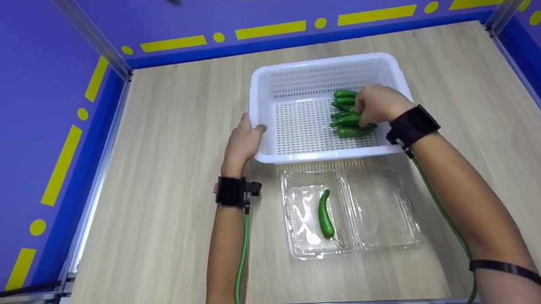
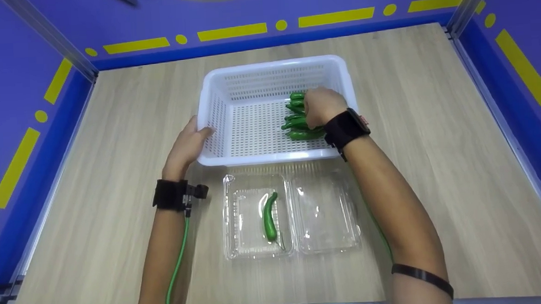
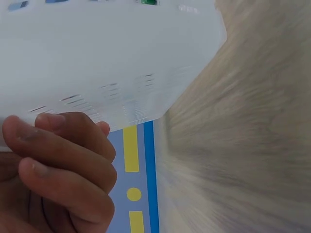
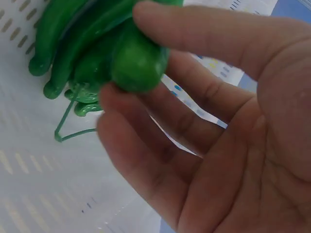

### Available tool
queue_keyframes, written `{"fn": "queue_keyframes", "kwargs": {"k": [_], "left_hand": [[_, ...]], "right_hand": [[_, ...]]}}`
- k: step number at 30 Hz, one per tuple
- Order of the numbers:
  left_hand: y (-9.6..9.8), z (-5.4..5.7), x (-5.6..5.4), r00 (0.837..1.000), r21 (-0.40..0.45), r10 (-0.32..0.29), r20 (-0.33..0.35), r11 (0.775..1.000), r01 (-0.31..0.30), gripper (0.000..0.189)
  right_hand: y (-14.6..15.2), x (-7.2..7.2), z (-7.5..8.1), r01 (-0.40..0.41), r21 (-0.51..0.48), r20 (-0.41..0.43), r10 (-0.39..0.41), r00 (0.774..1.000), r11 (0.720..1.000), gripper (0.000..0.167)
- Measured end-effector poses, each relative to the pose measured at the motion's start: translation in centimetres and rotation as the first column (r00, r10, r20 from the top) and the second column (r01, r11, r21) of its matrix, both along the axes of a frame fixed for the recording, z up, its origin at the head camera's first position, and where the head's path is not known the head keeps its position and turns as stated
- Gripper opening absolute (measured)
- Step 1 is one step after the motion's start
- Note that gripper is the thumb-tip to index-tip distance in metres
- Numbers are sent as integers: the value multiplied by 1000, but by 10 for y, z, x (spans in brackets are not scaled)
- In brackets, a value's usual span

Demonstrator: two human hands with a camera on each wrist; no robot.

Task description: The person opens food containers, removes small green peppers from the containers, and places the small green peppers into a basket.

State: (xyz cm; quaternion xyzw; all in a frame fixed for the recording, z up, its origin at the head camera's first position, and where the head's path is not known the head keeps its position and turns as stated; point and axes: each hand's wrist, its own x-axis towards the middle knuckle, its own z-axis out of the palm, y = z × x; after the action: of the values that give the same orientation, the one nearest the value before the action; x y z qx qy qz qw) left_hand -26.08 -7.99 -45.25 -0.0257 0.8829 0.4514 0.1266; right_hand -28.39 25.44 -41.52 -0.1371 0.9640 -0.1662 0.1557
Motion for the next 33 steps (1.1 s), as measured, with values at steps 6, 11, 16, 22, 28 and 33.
{"fn": "queue_keyframes", "kwargs": {"k": [6, 11, 16, 22, 28, 33], "left_hand": [[1, 1, -1, 1000, -3, -8, 4, 1000, 8, 52], [0, 1, -1, 1000, 2, -9, -12, 1000, 9, 53], [-1, 0, 0, 1000, 2, -6, -26, 1000, 6, 56], [-2, -2, 0, 1000, 7, -6, -2, 1000, 6, 55], [-3, 0, 0, 1000, 6, -9, -9, 1000, 9, 50], [-3, -1, -1, 1000, 3, -6, -15, 1000, 6, 49]], "right_hand": [[0, 2, -6, 7, 49, 34, -9, 999, 999, 16], [-3, 0, -11, -21, 98, 47, 16, 999, 995, 45], [-6, -2, -10, -27, 150, 71, 16, 997, 988, 47], [-8, 0, -6, -31, 166, 95, 15, 995, 986, 49], [-6, 2, -3, -39, 124, 67, 30, 997, 991, 55], [-5, 3, -2, -42, 118, 67, 34, 997, 992, 49]]}}
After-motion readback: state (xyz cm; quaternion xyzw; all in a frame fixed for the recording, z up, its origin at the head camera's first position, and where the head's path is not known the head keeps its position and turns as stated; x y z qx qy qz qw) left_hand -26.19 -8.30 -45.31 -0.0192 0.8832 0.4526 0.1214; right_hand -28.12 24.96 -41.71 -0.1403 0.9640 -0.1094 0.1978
